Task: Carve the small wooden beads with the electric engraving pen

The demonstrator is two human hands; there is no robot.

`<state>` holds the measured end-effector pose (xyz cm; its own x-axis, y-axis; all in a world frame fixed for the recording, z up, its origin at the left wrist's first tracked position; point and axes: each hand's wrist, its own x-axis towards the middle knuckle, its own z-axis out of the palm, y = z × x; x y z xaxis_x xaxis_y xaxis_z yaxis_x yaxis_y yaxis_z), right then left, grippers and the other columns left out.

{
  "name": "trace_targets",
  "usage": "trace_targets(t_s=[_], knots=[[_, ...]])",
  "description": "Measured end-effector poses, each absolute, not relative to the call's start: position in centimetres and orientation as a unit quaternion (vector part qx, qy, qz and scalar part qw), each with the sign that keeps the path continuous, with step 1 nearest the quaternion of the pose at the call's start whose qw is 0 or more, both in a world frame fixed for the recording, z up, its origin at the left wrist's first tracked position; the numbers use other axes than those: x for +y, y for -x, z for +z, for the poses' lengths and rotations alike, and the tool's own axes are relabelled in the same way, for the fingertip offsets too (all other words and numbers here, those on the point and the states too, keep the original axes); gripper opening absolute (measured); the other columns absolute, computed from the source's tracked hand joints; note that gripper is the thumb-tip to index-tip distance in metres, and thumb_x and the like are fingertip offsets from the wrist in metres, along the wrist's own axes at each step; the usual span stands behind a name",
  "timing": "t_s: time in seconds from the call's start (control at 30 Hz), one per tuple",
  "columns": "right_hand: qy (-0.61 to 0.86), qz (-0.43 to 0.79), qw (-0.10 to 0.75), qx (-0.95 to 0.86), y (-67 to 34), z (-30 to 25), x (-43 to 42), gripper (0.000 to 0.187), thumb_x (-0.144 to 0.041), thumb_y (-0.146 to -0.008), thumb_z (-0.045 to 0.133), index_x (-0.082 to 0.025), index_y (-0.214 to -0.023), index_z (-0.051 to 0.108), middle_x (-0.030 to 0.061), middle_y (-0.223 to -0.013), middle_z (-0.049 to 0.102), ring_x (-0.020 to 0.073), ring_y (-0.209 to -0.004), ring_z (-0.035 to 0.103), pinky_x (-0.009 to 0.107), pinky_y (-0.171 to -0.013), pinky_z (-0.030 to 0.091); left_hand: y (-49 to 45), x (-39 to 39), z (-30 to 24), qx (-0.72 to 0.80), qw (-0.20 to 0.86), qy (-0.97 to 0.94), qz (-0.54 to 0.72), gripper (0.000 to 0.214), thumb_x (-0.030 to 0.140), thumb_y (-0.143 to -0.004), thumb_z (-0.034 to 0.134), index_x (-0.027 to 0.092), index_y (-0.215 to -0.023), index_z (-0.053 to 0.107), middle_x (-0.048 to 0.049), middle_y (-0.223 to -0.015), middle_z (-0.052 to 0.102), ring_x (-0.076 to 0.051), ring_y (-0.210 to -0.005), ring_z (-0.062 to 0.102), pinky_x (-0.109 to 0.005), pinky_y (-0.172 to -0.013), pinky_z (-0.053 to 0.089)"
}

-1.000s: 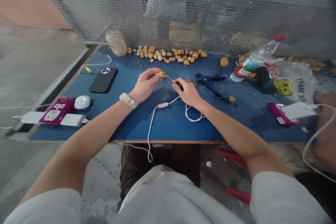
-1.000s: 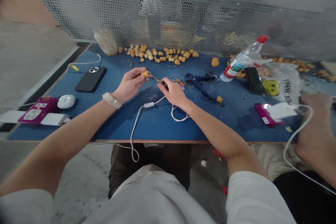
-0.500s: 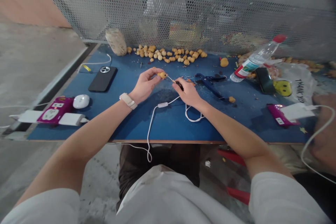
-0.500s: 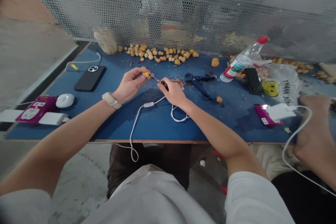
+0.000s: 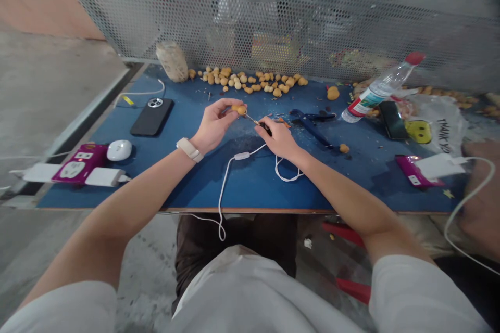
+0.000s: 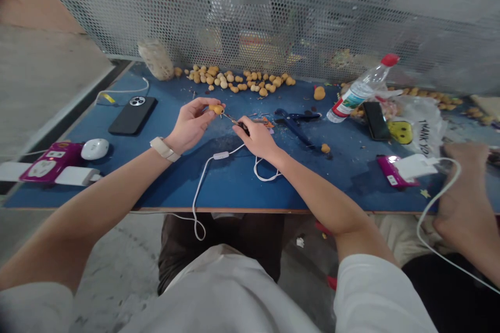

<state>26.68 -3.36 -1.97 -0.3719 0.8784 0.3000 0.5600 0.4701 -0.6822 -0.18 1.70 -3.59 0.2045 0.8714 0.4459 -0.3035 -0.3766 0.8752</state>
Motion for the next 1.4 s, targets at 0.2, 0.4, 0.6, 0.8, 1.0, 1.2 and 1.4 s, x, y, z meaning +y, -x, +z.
trace_targets(t_s=[0.2, 0.4, 0.6, 0.8, 1.0, 1.2, 1.4], knots=[[0.453, 0.240, 0.328, -0.794, -26.7, -2.2, -3.3, 0.074, -0.100, -0.123, 0.043, -0.030, -0.114, 0.066, 0.0014, -0.081, 0.064, 0.0263, -0.075, 0.061, 0.041, -0.076, 0.039, 0.2, 1.7, -3.3, 0.241, 0.496, -0.597, 0.582, 0.028, 0.023, -0.099, 0.099, 0.025, -0.126, 0.093, -0.0083, -0.136, 0.097, -0.024, -0.135, 0.092, -0.042, -0.129, 0.073], [0.454, 0.248, 0.338, -0.787, -26.8, -2.2, -3.3, 0.088, -0.113, -0.117, 0.038, -0.030, -0.115, 0.067, 0.0019, -0.082, 0.064, 0.0266, -0.075, 0.060, 0.041, -0.075, 0.040, 0.1, 1.5, -2.8, 0.227, 0.491, -0.596, 0.594, 0.026, 0.020, -0.091, 0.100, 0.025, -0.116, 0.095, -0.0071, -0.131, 0.097, -0.026, -0.136, 0.093, -0.042, -0.127, 0.074], [0.452, 0.246, 0.327, -0.792, -26.7, -1.9, -3.4, 0.085, -0.111, -0.119, 0.038, -0.030, -0.113, 0.066, 0.0016, -0.081, 0.064, 0.0260, -0.074, 0.059, 0.041, -0.075, 0.039, -0.1, 1.0, -2.3, 0.246, 0.498, -0.588, 0.588, 0.029, 0.018, -0.087, 0.103, 0.025, -0.113, 0.093, -0.0074, -0.130, 0.097, -0.027, -0.136, 0.092, -0.045, -0.129, 0.073], [0.451, 0.257, 0.326, -0.790, -26.5, -1.7, -3.6, 0.080, -0.107, -0.120, 0.042, -0.030, -0.112, 0.064, 0.0007, -0.079, 0.063, 0.0254, -0.072, 0.059, 0.041, -0.074, 0.037, 0.0, 1.1, -2.3, 0.248, 0.489, -0.593, 0.590, 0.029, 0.017, -0.088, 0.099, 0.024, -0.116, 0.093, -0.0080, -0.130, 0.097, -0.027, -0.137, 0.092, -0.044, -0.129, 0.073], [0.444, 0.253, 0.329, -0.794, -26.5, -1.8, -3.5, 0.071, -0.098, -0.123, 0.046, -0.030, -0.112, 0.063, 0.0003, -0.080, 0.062, 0.0247, -0.073, 0.058, 0.041, -0.076, 0.036, 0.1, 1.2, -2.3, 0.241, 0.481, -0.602, 0.591, 0.027, 0.020, -0.092, 0.101, 0.024, -0.117, 0.092, -0.0090, -0.131, 0.096, -0.028, -0.137, 0.093, -0.047, -0.130, 0.073], [0.445, 0.248, 0.329, -0.796, -26.6, -1.9, -3.5, 0.069, -0.096, -0.124, 0.048, -0.030, -0.111, 0.064, 0.0005, -0.080, 0.062, 0.0252, -0.074, 0.059, 0.040, -0.076, 0.037, 0.0, 1.1, -2.0, 0.255, 0.472, -0.600, 0.593, 0.027, 0.021, -0.090, 0.100, 0.024, -0.115, 0.094, -0.0087, -0.130, 0.096, -0.030, -0.136, 0.093, -0.049, -0.129, 0.074], [0.445, 0.248, 0.325, -0.797, -26.5, -1.7, -3.6, 0.065, -0.092, -0.125, 0.051, -0.030, -0.110, 0.065, 0.0005, -0.081, 0.061, 0.0245, -0.074, 0.056, 0.040, -0.076, 0.038, 0.0, 1.0, -1.9, 0.261, 0.470, -0.599, 0.593, 0.027, 0.022, -0.089, 0.102, 0.024, -0.115, 0.095, -0.0085, -0.129, 0.097, -0.030, -0.135, 0.094, -0.049, -0.128, 0.075]])
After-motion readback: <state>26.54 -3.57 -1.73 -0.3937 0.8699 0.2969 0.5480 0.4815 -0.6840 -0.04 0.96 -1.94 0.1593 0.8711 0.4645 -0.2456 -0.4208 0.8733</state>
